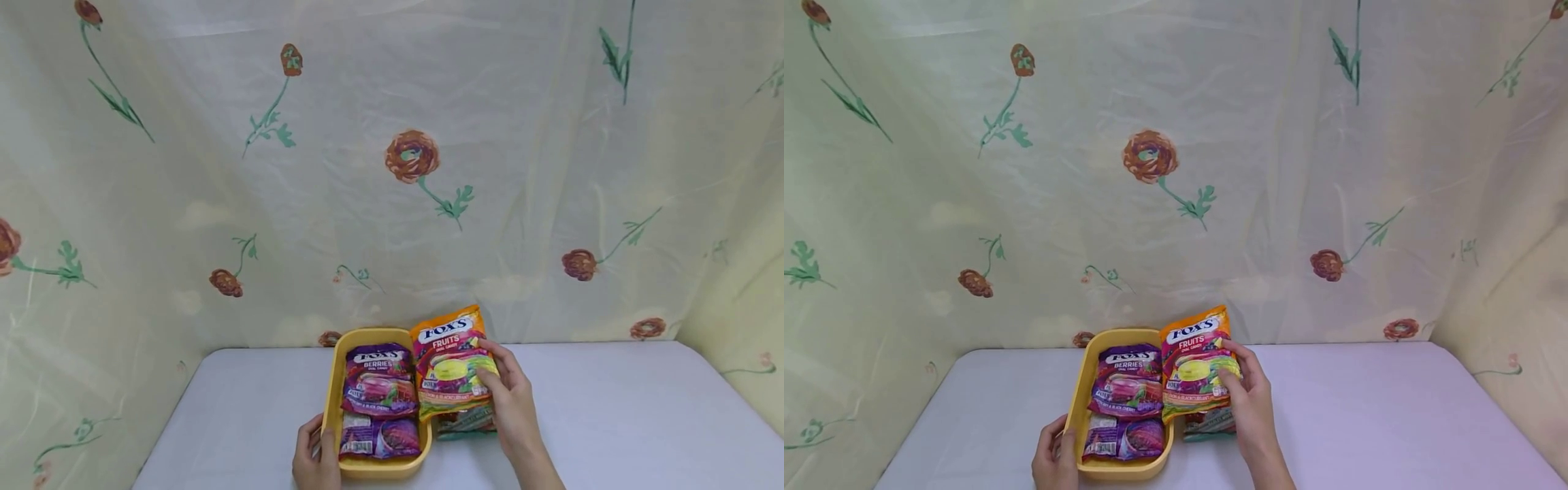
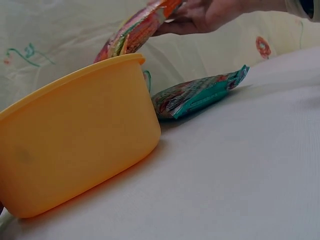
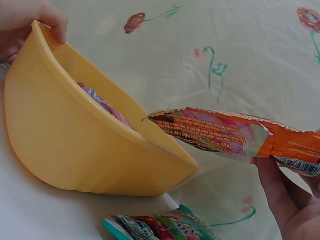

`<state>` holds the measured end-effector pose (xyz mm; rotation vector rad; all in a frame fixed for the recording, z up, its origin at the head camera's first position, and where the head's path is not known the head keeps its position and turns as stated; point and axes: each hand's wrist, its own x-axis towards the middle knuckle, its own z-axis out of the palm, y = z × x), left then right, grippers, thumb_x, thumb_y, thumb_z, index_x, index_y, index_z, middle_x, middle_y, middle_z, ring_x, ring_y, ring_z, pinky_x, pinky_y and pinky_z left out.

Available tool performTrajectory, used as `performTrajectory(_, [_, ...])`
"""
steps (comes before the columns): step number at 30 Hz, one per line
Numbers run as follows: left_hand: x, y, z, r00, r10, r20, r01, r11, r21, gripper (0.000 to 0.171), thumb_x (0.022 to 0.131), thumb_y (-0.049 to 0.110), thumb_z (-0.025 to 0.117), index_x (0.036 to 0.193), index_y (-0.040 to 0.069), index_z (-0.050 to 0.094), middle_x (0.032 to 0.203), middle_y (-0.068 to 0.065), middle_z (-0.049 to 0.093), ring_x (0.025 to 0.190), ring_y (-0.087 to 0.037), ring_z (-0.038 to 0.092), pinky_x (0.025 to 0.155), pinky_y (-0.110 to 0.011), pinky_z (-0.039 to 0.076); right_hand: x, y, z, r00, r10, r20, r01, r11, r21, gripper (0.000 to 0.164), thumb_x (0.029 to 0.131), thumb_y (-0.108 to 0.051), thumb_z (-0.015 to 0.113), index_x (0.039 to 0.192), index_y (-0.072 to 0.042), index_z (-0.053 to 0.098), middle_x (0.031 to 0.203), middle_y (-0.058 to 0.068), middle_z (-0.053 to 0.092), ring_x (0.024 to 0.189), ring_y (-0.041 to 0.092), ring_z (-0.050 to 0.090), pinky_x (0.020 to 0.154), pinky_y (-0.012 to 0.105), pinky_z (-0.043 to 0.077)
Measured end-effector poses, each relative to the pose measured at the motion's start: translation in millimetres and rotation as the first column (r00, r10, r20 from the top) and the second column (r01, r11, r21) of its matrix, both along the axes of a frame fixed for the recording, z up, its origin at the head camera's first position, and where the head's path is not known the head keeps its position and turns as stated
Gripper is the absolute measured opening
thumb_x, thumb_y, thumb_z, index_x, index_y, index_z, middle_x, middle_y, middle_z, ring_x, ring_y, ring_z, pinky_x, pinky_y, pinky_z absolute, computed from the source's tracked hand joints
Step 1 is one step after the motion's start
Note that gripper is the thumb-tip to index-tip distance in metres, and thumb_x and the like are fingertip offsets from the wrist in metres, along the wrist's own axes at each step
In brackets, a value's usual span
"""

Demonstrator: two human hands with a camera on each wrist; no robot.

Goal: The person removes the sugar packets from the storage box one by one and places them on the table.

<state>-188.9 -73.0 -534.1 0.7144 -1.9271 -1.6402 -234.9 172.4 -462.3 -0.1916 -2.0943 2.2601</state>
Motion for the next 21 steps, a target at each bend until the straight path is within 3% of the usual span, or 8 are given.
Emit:
performTrajectory(4, [0.1, -0.8, -1.2, 1.0, -0.006, -0.002, 0.006, 1.0, 0.001, 0.025, 0.088, 0.006, 0.055, 0.112, 0.001, 0.062, 0.113, -0.021, 0.065, 0.086, 0.009, 0.057, 0.078, -0.033, 0.059, 0.5, 3.2, 1.6, 1.0, -0.015, 0.006, 0.015, 1.0, 0.025, 0.042, 0.098, -0.017, 0.046, 0.139, -0.023, 0.039, 0.151, -0.003, 0.034, 0.129, 0.015, 0.038, 0.089, 0.007, 0.044])
performTrajectory(6, [0.1, -0.9, -1.4, 1.0, -0.007, -0.004, 0.007, 1.0, 0.006, 0.025, 0.088, 0.006, 0.055, 0.112, 0.001, 0.062, 0.113, -0.021, 0.065, 0.083, 0.014, 0.053, 0.079, -0.034, 0.058, 0.6, 5.3, 2.2, 1.0, -0.024, 0.002, 0.024, 0.999, 0.028, 0.042, 0.098, -0.017, 0.045, 0.139, -0.023, 0.039, 0.151, -0.004, 0.034, 0.128, 0.015, 0.038, 0.088, 0.007, 0.044])
performTrajectory(10, [0.4, -0.5, -0.5, 1.0, -0.008, 0.008, 0.008, 1.0, 0.005, 0.026, 0.089, 0.006, 0.054, 0.113, 0.001, 0.061, 0.114, -0.021, 0.065, 0.094, -0.009, 0.064, 0.08, -0.036, 0.058, 0.5, 9.1, 3.2, 1.0, -0.031, -0.006, 0.031, 0.999, 0.019, 0.042, 0.098, -0.016, 0.045, 0.139, -0.022, 0.039, 0.152, -0.004, 0.033, 0.128, 0.014, 0.038, 0.089, 0.008, 0.045])
performTrajectory(13, [0.6, -0.6, 0.2, 1.0, -0.009, 0.016, 0.009, 1.0, 0.001, 0.026, 0.088, 0.005, 0.054, 0.113, 0.0, 0.061, 0.114, -0.021, 0.064, 0.102, -0.028, 0.063, 0.08, -0.037, 0.058, 0.4, 12.3, 3.3, 0.999, -0.037, -0.008, 0.037, 0.999, 0.011, 0.043, 0.098, -0.016, 0.045, 0.14, -0.022, 0.039, 0.152, -0.004, 0.032, 0.129, 0.014, 0.037, 0.089, 0.008, 0.044])
performTrajectory(21, [1.1, 0.5, 1.6, 0.999, -0.015, 0.041, 0.015, 1.0, -0.001, 0.027, 0.088, 0.006, 0.052, 0.113, 0.001, 0.06, 0.115, -0.02, 0.064, 0.104, -0.029, 0.062, 0.081, -0.037, 0.058, 1.0, 21.1, 4.5, 0.998, -0.057, -0.017, 0.057, 0.998, -0.002, 0.044, 0.098, -0.016, 0.045, 0.141, -0.022, 0.038, 0.153, -0.001, 0.031, 0.129, 0.014, 0.037, 0.089, 0.007, 0.043])
